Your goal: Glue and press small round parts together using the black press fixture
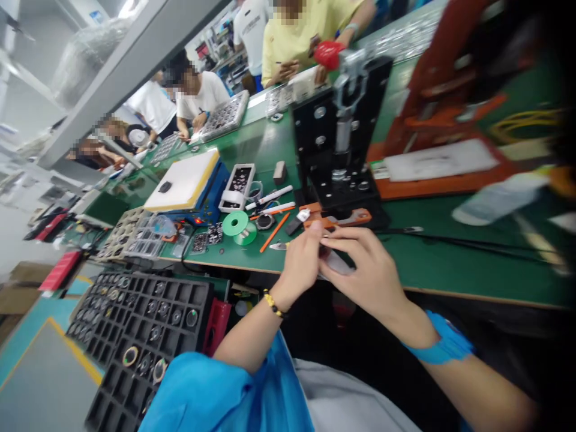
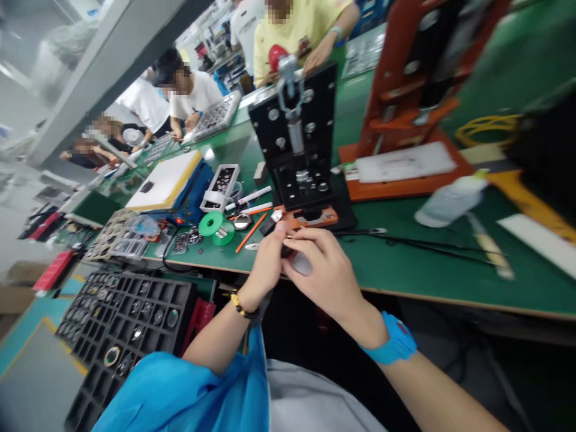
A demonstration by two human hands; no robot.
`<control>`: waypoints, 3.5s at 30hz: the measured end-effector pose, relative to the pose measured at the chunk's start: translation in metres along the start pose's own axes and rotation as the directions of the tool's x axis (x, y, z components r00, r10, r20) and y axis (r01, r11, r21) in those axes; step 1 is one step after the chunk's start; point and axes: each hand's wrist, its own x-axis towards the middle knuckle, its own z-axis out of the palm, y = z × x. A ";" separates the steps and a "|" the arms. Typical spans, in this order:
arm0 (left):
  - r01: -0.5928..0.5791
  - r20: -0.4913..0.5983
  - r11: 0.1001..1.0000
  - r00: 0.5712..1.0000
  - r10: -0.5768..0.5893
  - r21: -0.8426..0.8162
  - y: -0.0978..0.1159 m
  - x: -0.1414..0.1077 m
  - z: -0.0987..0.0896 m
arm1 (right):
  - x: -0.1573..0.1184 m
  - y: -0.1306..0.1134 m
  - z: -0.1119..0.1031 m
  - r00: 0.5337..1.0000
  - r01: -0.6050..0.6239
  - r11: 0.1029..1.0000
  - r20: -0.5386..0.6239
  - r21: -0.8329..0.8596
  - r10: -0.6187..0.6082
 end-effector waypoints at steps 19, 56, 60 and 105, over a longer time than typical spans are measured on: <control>0.087 0.421 0.931 0.904 0.076 -0.355 -0.009 0.005 -0.027 | 0.007 0.007 -0.026 0.950 -0.305 0.903 0.165 0.301 0.266; 0.102 0.509 0.931 0.855 0.097 -0.350 0.000 -0.001 -0.031 | 0.010 0.005 -0.033 0.924 -0.358 0.834 0.290 0.421 0.250; 0.097 0.494 0.937 0.865 0.088 -0.337 -0.002 -0.002 -0.030 | 0.008 0.005 -0.033 0.914 -0.382 0.832 0.299 0.402 0.276; 0.023 0.416 0.957 0.903 0.105 -0.290 -0.006 -0.006 -0.027 | 0.004 0.008 -0.032 0.901 -0.412 0.731 0.365 0.544 0.235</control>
